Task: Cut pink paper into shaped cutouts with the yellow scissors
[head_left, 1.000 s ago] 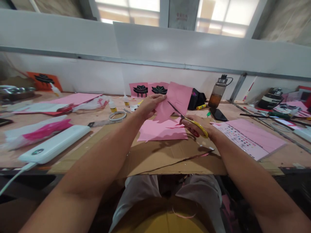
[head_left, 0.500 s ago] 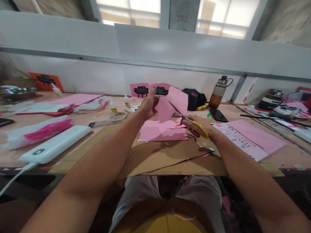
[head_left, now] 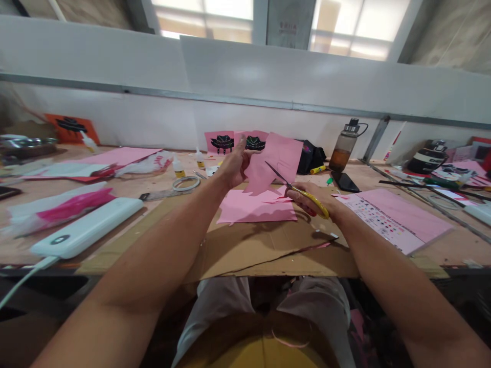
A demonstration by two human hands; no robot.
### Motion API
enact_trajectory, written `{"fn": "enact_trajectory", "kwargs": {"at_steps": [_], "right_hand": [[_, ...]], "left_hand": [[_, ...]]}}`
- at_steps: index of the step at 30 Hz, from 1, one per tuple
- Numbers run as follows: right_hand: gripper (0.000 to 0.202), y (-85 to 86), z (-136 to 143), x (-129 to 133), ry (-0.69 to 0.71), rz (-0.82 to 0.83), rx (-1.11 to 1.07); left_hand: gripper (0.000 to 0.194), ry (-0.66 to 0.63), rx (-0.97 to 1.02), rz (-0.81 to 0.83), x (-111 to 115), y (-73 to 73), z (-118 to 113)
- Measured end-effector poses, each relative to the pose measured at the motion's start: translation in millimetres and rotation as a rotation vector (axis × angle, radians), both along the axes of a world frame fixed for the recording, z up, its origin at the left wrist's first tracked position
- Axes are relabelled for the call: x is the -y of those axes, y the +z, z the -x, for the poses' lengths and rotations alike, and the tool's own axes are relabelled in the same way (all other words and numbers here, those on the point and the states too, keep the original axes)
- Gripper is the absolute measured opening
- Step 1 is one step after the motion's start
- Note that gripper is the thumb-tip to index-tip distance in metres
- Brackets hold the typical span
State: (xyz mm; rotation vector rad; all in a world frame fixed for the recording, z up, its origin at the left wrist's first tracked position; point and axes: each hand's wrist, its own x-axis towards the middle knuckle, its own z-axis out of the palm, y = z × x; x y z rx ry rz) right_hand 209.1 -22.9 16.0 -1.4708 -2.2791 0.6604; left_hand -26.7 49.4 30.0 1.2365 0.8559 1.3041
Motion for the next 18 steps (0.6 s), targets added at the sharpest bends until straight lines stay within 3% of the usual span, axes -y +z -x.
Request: {"fn": "enact_trajectory", "kwargs": {"at_steps": [3, 10, 18], "right_hand": [[0.037, -0.3, -0.2, -0.6, -0.01, -0.02, 0.026], [0.038, -5.7, -2.5, -6.3, 0.031, -0.042, -0.007], [0.044, -2.0, -0.6, -3.1, 0.126, 0.111, -0.186]], "left_hand": [[0.062, -0.012, 0.036, 0.031, 1.0, -0.5, -0.1], [0.019, -0.05, 0.074, 0.01, 6.0, -7.0, -5.2], [0.017, -0.029, 0.113, -0.033, 8.3, -8.2, -10.4]]}}
